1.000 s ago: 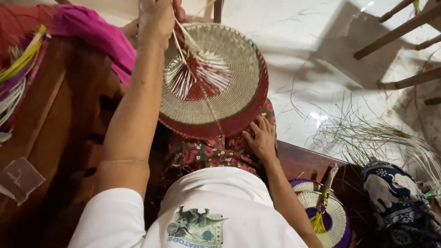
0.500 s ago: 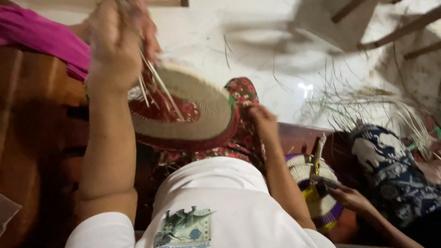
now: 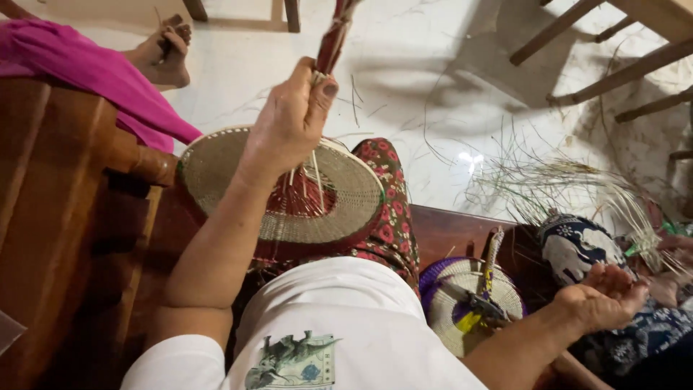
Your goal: The person is weaving a traditional fan using dried plant fibers, occasionally using a small blade to trim the material.
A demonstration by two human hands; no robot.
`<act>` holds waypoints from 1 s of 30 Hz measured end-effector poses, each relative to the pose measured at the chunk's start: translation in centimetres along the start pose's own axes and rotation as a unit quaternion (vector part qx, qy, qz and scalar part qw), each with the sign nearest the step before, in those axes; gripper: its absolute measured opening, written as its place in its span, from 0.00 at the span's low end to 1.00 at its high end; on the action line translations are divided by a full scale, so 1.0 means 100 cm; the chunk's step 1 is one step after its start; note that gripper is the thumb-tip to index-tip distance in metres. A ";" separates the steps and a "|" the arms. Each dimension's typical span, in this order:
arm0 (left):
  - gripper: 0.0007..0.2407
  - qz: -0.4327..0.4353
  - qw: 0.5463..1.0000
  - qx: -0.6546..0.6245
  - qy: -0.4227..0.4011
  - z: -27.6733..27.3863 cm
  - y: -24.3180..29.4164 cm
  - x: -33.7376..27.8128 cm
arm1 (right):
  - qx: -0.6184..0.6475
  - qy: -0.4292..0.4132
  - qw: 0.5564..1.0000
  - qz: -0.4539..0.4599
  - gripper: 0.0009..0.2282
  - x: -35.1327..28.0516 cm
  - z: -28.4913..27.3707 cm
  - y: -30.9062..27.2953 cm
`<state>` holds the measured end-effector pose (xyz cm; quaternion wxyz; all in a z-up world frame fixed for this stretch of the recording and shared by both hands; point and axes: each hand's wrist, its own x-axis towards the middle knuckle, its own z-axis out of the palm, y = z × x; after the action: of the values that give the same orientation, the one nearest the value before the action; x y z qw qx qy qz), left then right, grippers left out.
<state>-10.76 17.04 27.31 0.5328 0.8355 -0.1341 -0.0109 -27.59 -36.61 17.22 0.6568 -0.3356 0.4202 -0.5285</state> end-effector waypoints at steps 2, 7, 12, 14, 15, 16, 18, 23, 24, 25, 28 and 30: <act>0.09 -0.045 0.997 0.060 0.016 0.001 0.013 0.002 | 0.049 -0.035 0.998 -0.026 0.10 0.031 -0.014 0.005; 0.14 -0.022 0.998 0.047 0.020 -0.002 0.012 -0.008 | 0.008 -0.017 0.990 -0.138 0.10 0.004 -0.006 -0.010; 0.19 -0.013 0.998 0.050 0.033 -0.010 0.011 -0.015 | -0.188 -0.017 0.923 -0.335 0.10 -0.004 0.002 -0.018; 0.13 -0.023 0.998 0.018 0.056 -0.012 0.014 -0.019 | -0.169 -0.095 0.901 -0.389 0.11 -0.010 0.004 -0.020; 0.13 -0.023 0.998 0.017 0.049 -0.011 0.014 -0.019 | -0.173 -0.089 0.900 -0.390 0.11 -0.015 0.005 -0.024; 0.12 0.007 0.998 0.021 0.051 -0.010 0.014 -0.019 | -0.201 -0.107 0.888 -0.401 0.09 -0.021 0.007 -0.028; 0.12 0.030 0.998 0.027 0.053 -0.011 0.012 -0.020 | -0.234 -0.128 0.875 -0.405 0.08 -0.024 0.007 -0.026; 0.09 0.043 0.997 0.010 0.057 -0.011 0.001 -0.021 | -0.329 -0.140 0.835 -0.418 0.07 -0.002 -0.010 -0.012; 0.09 0.041 0.998 0.008 0.051 -0.011 -0.002 -0.023 | -0.335 -0.136 0.833 -0.418 0.07 -0.001 -0.014 -0.016; 0.15 0.008 0.997 0.052 0.064 -0.011 -0.005 -0.024 | -0.392 -0.157 0.783 -0.457 0.07 0.000 -0.019 -0.020; 0.17 0.049 0.984 0.164 0.041 -0.023 -0.081 -0.028 | -0.507 -0.238 0.718 -0.413 0.08 0.014 -0.034 -0.031; 0.16 0.115 0.966 0.229 0.017 -0.027 -0.107 -0.038 | -0.550 -0.314 0.702 -0.327 0.09 0.013 -0.048 -0.019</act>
<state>-11.72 24.60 18.42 0.3272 0.9143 -0.2189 0.0955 -32.58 -38.26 16.66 0.2353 -0.9000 0.2691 -0.2495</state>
